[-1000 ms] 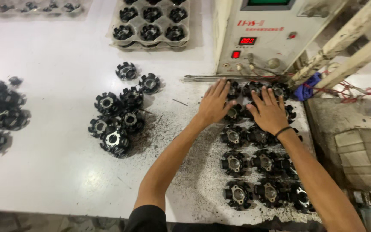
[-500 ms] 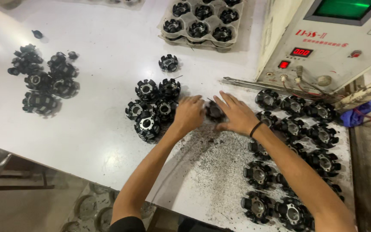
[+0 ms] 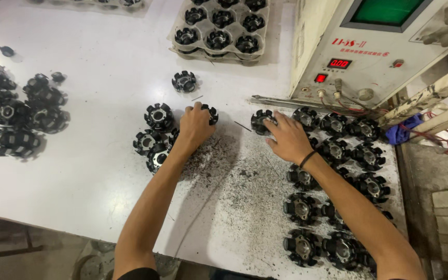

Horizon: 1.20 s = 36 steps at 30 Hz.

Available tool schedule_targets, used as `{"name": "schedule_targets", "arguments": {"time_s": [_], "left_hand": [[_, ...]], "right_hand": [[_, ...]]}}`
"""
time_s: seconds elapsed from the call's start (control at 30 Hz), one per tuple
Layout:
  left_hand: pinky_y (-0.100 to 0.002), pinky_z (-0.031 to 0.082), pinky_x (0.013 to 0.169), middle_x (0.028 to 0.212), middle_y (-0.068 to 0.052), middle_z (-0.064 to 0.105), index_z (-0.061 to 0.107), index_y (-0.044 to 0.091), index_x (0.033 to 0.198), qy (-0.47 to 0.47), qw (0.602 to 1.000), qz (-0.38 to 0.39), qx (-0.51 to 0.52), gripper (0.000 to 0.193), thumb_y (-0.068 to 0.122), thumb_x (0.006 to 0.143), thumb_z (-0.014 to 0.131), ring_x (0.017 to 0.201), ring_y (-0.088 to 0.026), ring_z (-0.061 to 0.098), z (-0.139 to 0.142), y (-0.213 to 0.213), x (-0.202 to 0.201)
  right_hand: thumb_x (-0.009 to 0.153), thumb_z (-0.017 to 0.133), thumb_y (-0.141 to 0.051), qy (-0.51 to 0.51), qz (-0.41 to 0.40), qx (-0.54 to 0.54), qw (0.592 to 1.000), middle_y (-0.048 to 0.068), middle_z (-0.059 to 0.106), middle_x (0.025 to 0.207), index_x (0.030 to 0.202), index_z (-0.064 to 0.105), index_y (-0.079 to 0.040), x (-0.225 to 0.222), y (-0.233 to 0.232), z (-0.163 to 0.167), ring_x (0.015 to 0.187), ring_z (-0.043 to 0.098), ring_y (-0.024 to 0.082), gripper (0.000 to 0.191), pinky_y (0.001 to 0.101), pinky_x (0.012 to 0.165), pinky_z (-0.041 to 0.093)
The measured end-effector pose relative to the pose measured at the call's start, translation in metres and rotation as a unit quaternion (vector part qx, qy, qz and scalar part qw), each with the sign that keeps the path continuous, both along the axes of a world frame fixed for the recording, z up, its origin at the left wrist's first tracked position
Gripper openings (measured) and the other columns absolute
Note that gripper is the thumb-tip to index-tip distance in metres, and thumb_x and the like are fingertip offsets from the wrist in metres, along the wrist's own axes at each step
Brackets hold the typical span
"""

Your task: The person arranges black plastic fan impeller rotors from a pile into egg-style trays on the workbench, then uses a heated handheld tool to trim and clean the center hub of each impeller one at a time, with smoke visible as the tool contacts the parts, placing finished impellers back into the trays.

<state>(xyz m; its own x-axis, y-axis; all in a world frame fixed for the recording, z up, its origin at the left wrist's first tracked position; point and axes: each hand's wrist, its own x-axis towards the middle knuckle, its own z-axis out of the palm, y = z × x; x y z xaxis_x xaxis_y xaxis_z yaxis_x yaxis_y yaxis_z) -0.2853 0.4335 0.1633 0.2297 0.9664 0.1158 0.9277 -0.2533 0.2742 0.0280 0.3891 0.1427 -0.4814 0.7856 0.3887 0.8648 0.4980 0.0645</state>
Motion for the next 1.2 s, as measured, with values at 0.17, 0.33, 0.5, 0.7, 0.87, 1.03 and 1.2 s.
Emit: {"name": "schedule_targets", "arguments": {"time_s": [0.17, 0.33, 0.5, 0.7, 0.87, 1.03, 1.2], "left_hand": [[-0.048, 0.056, 0.094, 0.120, -0.015, 0.059, 0.079, 0.006, 0.096, -0.102, 0.967, -0.232, -0.034, 0.039, 0.037, 0.072, 0.083, 0.108, -0.035, 0.058, 0.013, -0.059, 0.058], [-0.049, 0.056, 0.100, 0.134, -0.017, 0.057, 0.077, 0.008, 0.105, -0.177, 0.939, -0.295, 0.007, 0.044, 0.043, 0.078, 0.081, 0.118, -0.037, 0.060, -0.015, -0.086, 0.101], [-0.058, 0.046, 0.094, 0.144, -0.034, 0.042, 0.071, 0.015, 0.131, -0.262, 0.940, -0.208, 0.068, 0.056, 0.037, 0.080, 0.082, 0.117, -0.051, 0.050, -0.054, -0.011, 0.105], [-0.055, 0.042, 0.109, 0.147, -0.015, 0.054, 0.069, 0.025, 0.124, -0.207, 0.928, -0.304, 0.059, 0.045, 0.041, 0.084, 0.082, 0.133, -0.044, 0.049, -0.075, 0.059, 0.130], [-0.056, 0.039, 0.110, 0.150, -0.015, 0.050, 0.065, 0.026, 0.129, -0.180, 0.944, -0.275, 0.029, 0.048, 0.035, 0.085, 0.080, 0.137, -0.044, 0.046, -0.071, 0.059, 0.135], [-0.059, 0.032, 0.116, 0.161, -0.025, 0.033, 0.040, 0.025, 0.156, -0.073, 0.970, -0.234, -0.004, 0.079, 0.032, 0.087, 0.078, 0.141, -0.047, 0.039, -0.021, 0.036, 0.090], [-0.060, 0.052, 0.100, 0.141, -0.020, 0.054, 0.041, 0.027, 0.154, 0.179, 0.972, -0.063, -0.137, 0.096, 0.041, 0.070, 0.087, 0.124, -0.046, 0.057, 0.013, 0.005, 0.004]], "right_hand": [[0.096, 0.067, -0.035, -0.012, -0.032, -0.097, 0.995, 0.015, 0.069, 0.101, 0.107, 0.070, -0.008, -0.017, 0.008, 0.021, 0.106, 0.064, 0.032, 0.030, 0.0504, 0.107, 0.041], [0.102, 0.059, -0.035, 0.006, -0.064, -0.158, 0.985, 0.013, 0.070, 0.102, 0.097, 0.072, -0.007, -0.012, -0.018, 0.035, 0.106, 0.064, 0.031, 0.032, 0.0475, 0.103, 0.043], [0.086, 0.068, -0.052, -0.010, 0.024, -0.159, 0.987, 0.031, 0.061, 0.126, 0.098, 0.077, -0.004, -0.003, -0.088, 0.027, 0.122, 0.056, 0.043, 0.051, 0.0597, 0.115, 0.029], [0.086, 0.071, -0.047, 0.003, -0.051, -0.130, 0.990, 0.028, 0.057, 0.138, 0.094, 0.077, 0.000, -0.014, -0.068, 0.019, 0.133, 0.052, 0.040, 0.049, 0.0522, 0.118, 0.030], [0.086, 0.072, -0.051, -0.011, -0.093, -0.156, 0.983, 0.028, 0.057, 0.136, 0.099, 0.078, -0.001, -0.024, -0.057, 0.029, 0.128, 0.054, 0.039, 0.052, 0.0515, 0.119, 0.029], [0.087, 0.069, -0.054, -0.049, -0.109, -0.140, 0.983, 0.027, 0.059, 0.135, 0.106, 0.077, -0.001, -0.027, -0.070, 0.035, 0.125, 0.056, 0.038, 0.057, 0.0540, 0.117, 0.029], [0.086, 0.069, -0.049, 0.007, -0.027, -0.075, 0.997, 0.027, 0.057, 0.139, 0.107, 0.077, -0.004, -0.009, -0.070, 0.032, 0.128, 0.054, 0.039, 0.051, 0.0521, 0.118, 0.029]]}}
